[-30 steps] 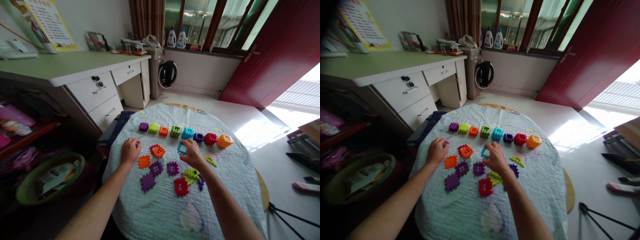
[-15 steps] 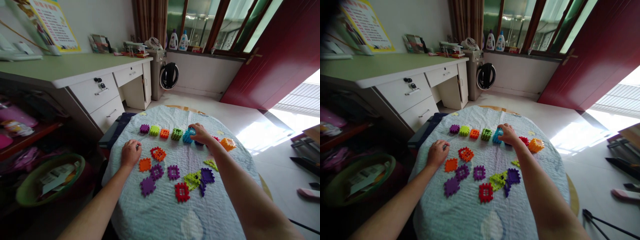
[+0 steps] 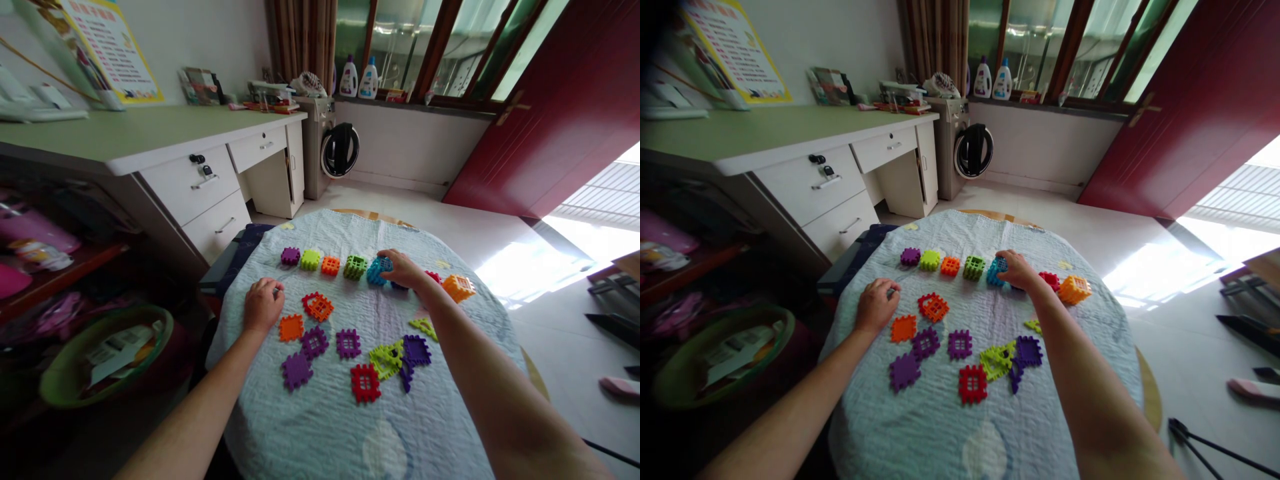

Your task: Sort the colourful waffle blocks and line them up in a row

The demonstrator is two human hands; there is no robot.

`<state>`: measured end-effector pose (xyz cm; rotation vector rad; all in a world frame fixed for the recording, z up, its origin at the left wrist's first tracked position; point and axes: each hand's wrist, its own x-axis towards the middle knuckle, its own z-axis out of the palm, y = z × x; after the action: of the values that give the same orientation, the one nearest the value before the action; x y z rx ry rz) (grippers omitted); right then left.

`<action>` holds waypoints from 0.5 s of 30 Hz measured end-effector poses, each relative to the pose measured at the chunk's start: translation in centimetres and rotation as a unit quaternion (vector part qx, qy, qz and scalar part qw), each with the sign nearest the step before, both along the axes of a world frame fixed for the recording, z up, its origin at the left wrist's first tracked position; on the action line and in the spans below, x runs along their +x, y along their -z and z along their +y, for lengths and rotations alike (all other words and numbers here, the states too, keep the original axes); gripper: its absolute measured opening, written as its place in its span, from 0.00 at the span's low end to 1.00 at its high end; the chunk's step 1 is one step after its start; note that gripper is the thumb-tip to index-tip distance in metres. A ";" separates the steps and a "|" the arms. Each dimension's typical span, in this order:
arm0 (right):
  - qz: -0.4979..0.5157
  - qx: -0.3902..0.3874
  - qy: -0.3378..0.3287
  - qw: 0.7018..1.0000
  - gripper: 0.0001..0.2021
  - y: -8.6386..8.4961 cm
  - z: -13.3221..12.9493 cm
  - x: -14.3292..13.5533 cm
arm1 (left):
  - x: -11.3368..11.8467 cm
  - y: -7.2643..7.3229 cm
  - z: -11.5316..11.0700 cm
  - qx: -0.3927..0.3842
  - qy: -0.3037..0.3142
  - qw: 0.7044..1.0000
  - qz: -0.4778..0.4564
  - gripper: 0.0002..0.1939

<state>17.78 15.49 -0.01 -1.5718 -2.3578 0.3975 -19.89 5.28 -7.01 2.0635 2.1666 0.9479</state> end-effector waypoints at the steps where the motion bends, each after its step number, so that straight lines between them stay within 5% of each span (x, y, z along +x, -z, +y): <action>1: 0.001 0.002 0.001 1.000 0.27 0.0 0.0 -0.1 | 0.0 0.0 0.0 0.000 -0.001 1.000 0.000 0.07; 9: 0.014 0.021 0.027 0.999 0.30 -0.2 -0.6 -0.3 | 0.0 0.1 -0.1 -0.001 0.000 1.000 -0.004 0.07; 15: 0.114 0.139 0.072 0.981 0.27 -1.0 -5.9 -2.4 | 0.2 -0.2 -0.1 -0.006 -0.008 1.000 -0.001 0.08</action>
<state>15.38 9.61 1.02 -1.4666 -2.0142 0.1939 -19.71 5.16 -6.85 2.0422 2.1853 0.9365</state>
